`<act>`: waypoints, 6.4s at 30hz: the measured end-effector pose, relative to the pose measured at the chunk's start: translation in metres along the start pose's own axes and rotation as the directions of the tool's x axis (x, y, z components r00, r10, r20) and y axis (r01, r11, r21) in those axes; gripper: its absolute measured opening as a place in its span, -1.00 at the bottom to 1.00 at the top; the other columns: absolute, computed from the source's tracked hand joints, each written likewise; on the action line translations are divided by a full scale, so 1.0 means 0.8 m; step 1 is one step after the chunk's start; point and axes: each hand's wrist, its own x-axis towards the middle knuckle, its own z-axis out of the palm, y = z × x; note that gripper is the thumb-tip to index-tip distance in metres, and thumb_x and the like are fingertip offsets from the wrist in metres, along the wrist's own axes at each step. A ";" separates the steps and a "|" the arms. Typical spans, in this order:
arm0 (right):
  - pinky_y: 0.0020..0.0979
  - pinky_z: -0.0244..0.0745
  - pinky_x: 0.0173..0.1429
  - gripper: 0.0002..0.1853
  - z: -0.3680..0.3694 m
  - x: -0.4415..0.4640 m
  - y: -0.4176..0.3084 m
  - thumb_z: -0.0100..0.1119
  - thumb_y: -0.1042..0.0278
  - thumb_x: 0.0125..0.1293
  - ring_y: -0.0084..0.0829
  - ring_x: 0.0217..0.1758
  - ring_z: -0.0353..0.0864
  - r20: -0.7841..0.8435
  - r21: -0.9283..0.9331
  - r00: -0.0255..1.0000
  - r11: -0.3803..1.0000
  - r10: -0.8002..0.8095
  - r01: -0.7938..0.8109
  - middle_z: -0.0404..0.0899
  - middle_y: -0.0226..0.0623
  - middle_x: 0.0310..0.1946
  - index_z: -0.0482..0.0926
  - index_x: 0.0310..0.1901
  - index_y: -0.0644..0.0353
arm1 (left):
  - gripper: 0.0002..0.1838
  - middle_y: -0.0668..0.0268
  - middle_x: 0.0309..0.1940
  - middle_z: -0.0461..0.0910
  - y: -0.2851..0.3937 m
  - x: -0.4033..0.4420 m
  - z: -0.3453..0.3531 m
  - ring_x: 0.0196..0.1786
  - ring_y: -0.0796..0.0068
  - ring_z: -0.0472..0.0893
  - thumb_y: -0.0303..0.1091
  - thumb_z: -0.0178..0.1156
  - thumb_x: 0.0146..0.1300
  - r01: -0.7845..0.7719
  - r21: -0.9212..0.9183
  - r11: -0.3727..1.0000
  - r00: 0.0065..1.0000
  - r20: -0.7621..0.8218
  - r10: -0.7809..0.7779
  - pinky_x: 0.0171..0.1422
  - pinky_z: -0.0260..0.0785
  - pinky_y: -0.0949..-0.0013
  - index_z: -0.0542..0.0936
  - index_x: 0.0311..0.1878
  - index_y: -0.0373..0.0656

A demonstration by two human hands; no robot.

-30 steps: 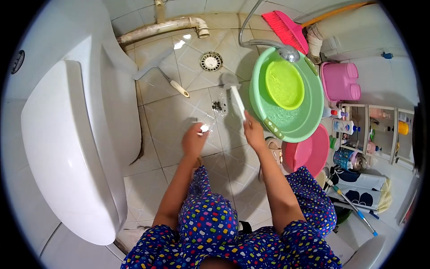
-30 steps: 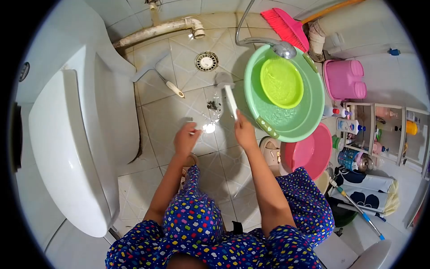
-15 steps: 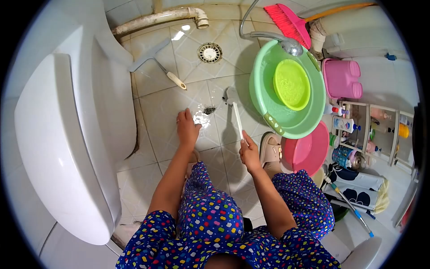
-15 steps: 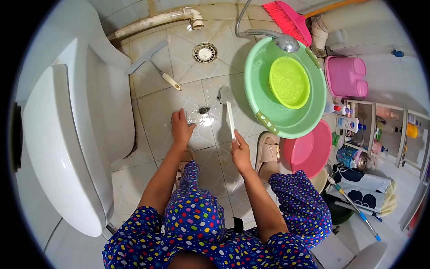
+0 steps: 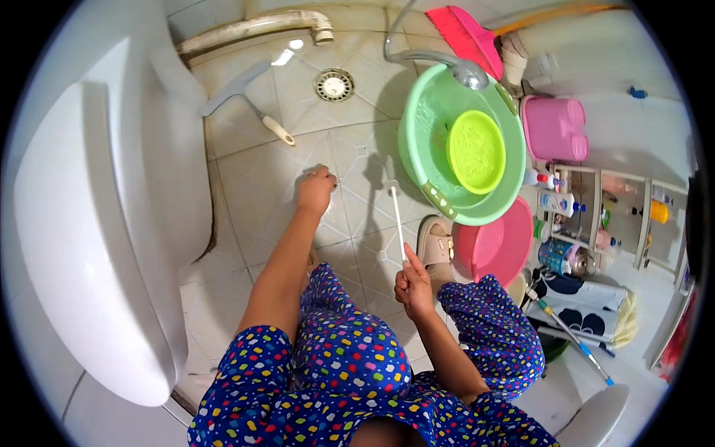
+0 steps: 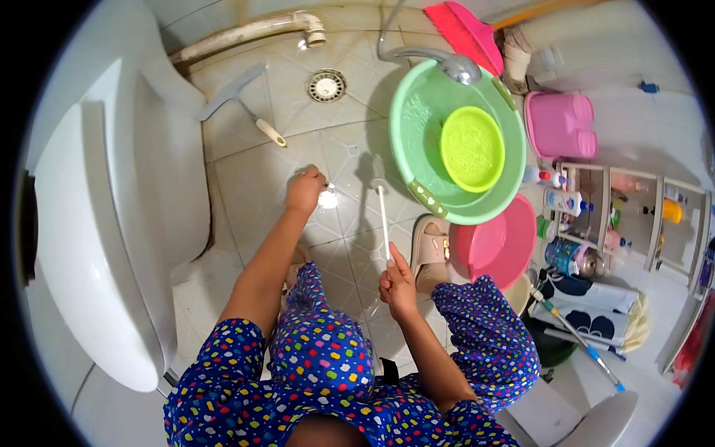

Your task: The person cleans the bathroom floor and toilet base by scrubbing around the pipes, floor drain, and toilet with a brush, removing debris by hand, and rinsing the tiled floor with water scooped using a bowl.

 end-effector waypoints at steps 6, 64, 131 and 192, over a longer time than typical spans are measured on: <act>-0.64 -0.05 -0.75 -0.54 -0.002 -0.046 0.000 -0.18 0.32 0.37 -0.69 -0.79 0.03 -0.076 -0.090 0.994 0.994 -0.072 0.065 0.16 -0.57 -0.72 0.16 0.31 -0.05 | -0.93 0.28 -0.34 0.53 -0.053 -0.091 -0.059 -0.25 0.21 0.55 -0.32 0.18 0.02 0.569 -0.298 0.766 0.782 -0.091 -0.616 -0.22 0.39 0.17 0.56 -0.44 -0.08; -0.11 0.41 0.00 -0.55 -0.003 -0.021 0.059 -0.05 0.19 0.24 0.07 -0.15 0.53 0.275 -0.961 0.914 -0.101 -0.297 0.256 0.55 0.10 -0.26 0.35 0.19 -0.02 | -0.53 0.23 -0.17 0.53 0.087 -0.714 -0.357 -0.13 0.22 0.55 -0.33 0.29 -0.04 0.871 -0.099 0.482 0.480 -0.042 -0.876 -0.12 0.39 0.20 0.47 0.02 -0.04; -0.28 0.50 -0.26 -0.53 -0.037 0.132 -0.061 -0.08 0.30 0.09 -0.15 -0.38 0.61 0.708 -0.702 0.673 -0.316 -0.216 0.638 0.61 -0.03 -0.42 0.46 0.07 0.26 | -0.76 0.21 -0.47 0.60 0.409 -0.942 -0.298 -0.35 0.19 0.59 -0.24 0.31 -0.20 0.986 0.027 -0.164 -0.167 0.163 -0.972 -0.28 0.41 0.19 0.62 -0.40 -0.08; -0.06 0.45 -0.25 -0.52 0.138 0.130 -0.084 -0.12 0.28 0.24 -0.06 -0.37 0.58 0.319 -0.948 0.891 -0.128 -0.323 0.293 0.58 -0.05 -0.44 0.29 0.23 -0.04 | -0.47 0.08 0.20 0.24 -0.096 -0.027 -0.203 0.28 0.02 0.20 -0.39 0.12 0.08 0.646 0.273 0.713 0.742 -0.446 -0.501 0.22 0.21 0.07 0.30 0.17 -0.19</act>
